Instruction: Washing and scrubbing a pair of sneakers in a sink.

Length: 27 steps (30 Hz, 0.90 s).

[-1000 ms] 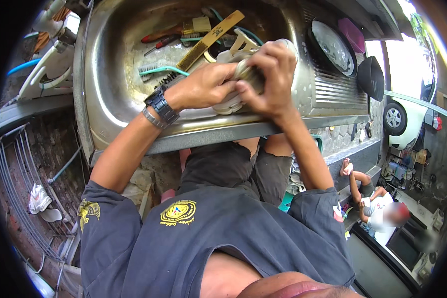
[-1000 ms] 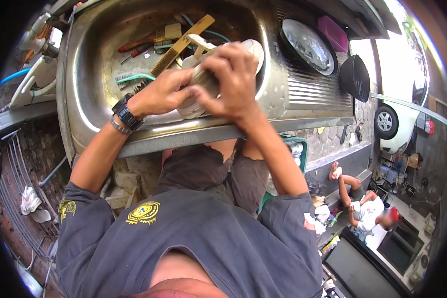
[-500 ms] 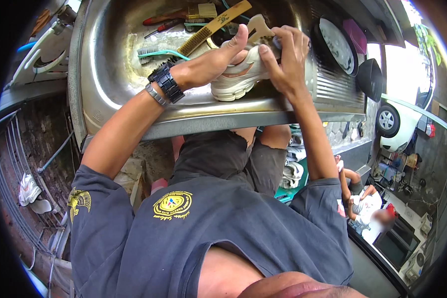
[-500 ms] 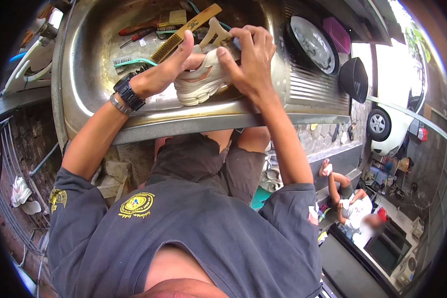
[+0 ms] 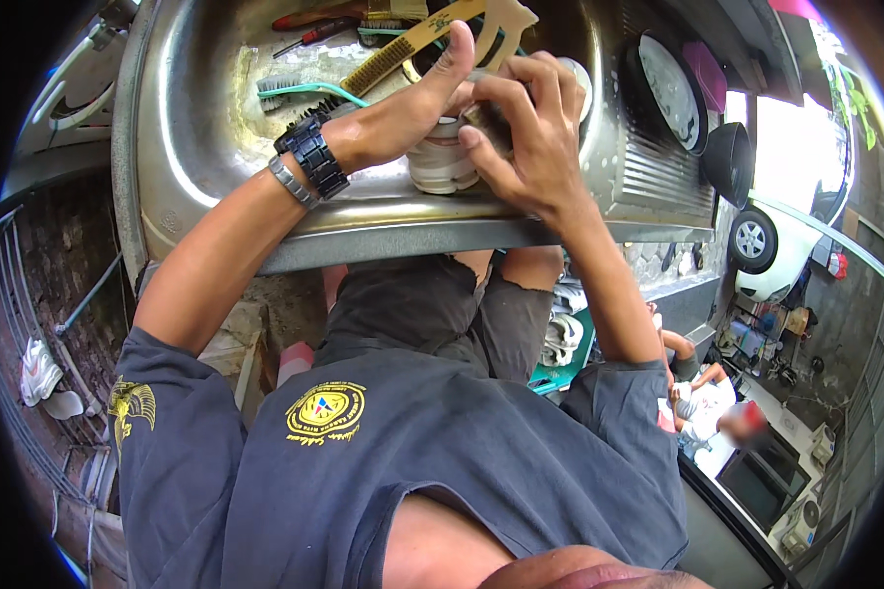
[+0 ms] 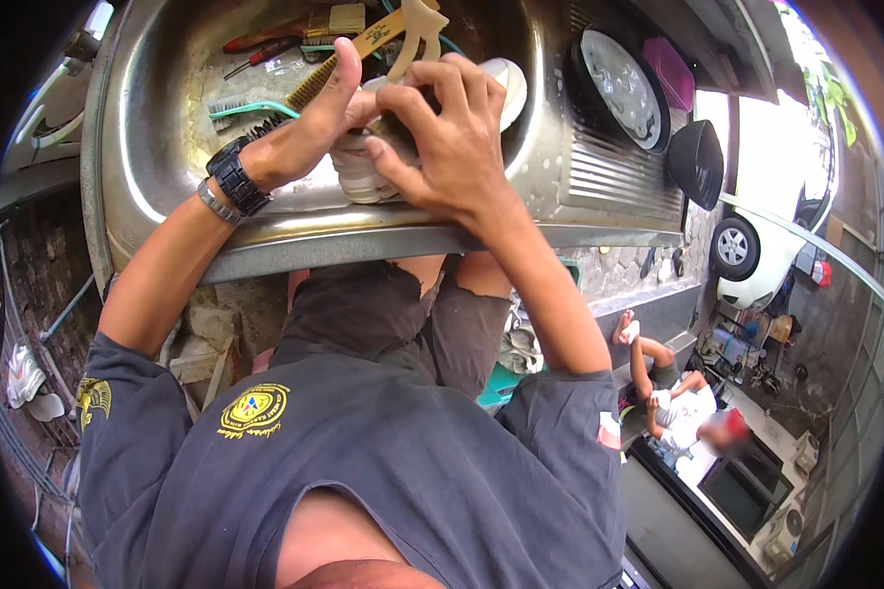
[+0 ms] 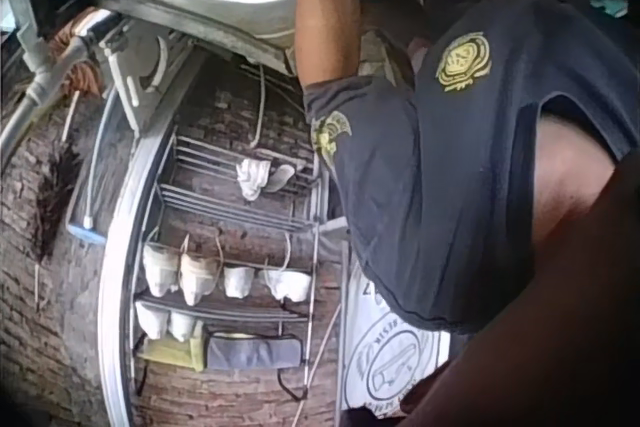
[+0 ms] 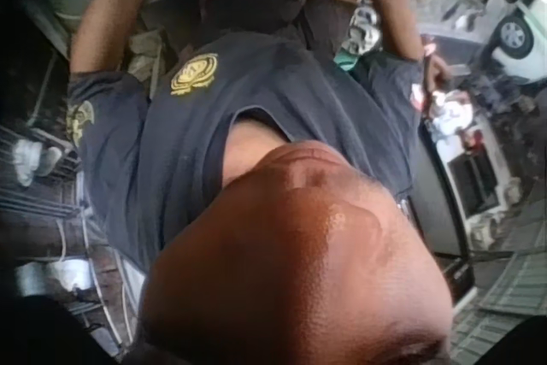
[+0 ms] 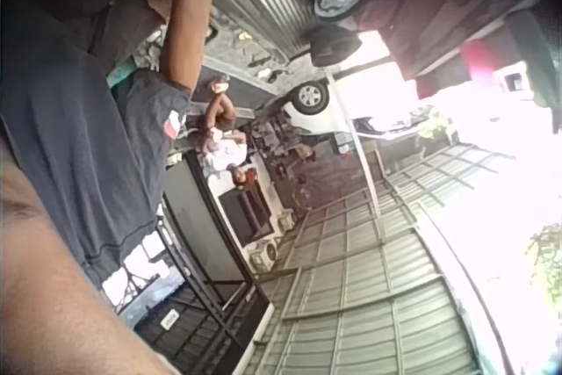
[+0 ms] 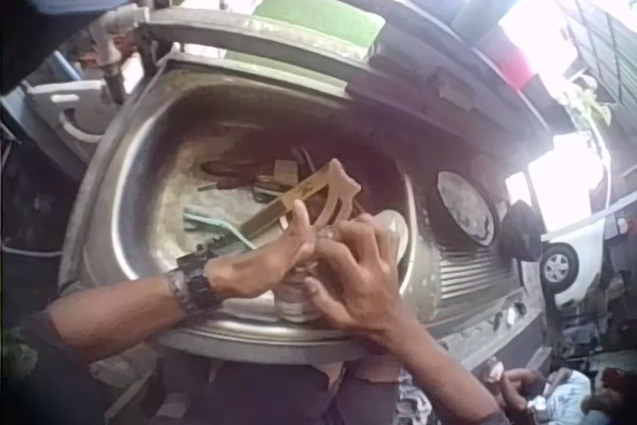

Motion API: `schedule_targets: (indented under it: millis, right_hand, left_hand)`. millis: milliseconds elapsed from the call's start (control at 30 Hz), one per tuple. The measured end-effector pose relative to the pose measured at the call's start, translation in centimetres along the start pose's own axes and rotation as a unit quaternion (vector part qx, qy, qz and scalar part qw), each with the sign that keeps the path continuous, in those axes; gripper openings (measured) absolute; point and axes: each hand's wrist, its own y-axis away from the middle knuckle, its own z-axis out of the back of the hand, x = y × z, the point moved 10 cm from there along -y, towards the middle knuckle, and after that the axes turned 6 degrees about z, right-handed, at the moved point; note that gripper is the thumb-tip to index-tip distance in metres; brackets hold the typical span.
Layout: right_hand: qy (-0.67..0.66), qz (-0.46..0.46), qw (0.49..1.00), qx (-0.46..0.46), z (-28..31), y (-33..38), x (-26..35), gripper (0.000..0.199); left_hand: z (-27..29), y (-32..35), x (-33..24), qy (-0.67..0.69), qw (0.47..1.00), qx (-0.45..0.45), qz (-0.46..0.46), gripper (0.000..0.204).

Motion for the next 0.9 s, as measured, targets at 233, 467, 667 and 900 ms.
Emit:
schedule_targets:
  millis: [233, 467, 667, 900]
  right_hand:
    - [0.015, 0.002, 1.0, 0.005, 0.3, 0.5, -1.5, 0.035]
    - [0.104, -0.013, 0.994, 0.011, 0.4, 1.1, -2.4, 0.033]
    - [0.032, -0.229, 0.951, -0.207, 12.5, 5.5, -14.2, 0.031]
    - [0.061, -0.36, 0.923, -0.124, 17.6, 8.6, -22.0, 0.04]
  left_hand:
    - [1.6, -0.7, 2.3, -0.09, 0.994, 0.007, 0.056, 0.125]
    - [0.7, -0.2, 1.3, 0.021, 0.997, -0.051, 0.05, 0.09]
    - [1.5, -0.3, 0.5, -0.163, 0.983, -0.048, 0.071, 0.053]
    - [0.5, -1.5, 0.7, -0.165, 0.986, -0.014, -0.018, 0.046]
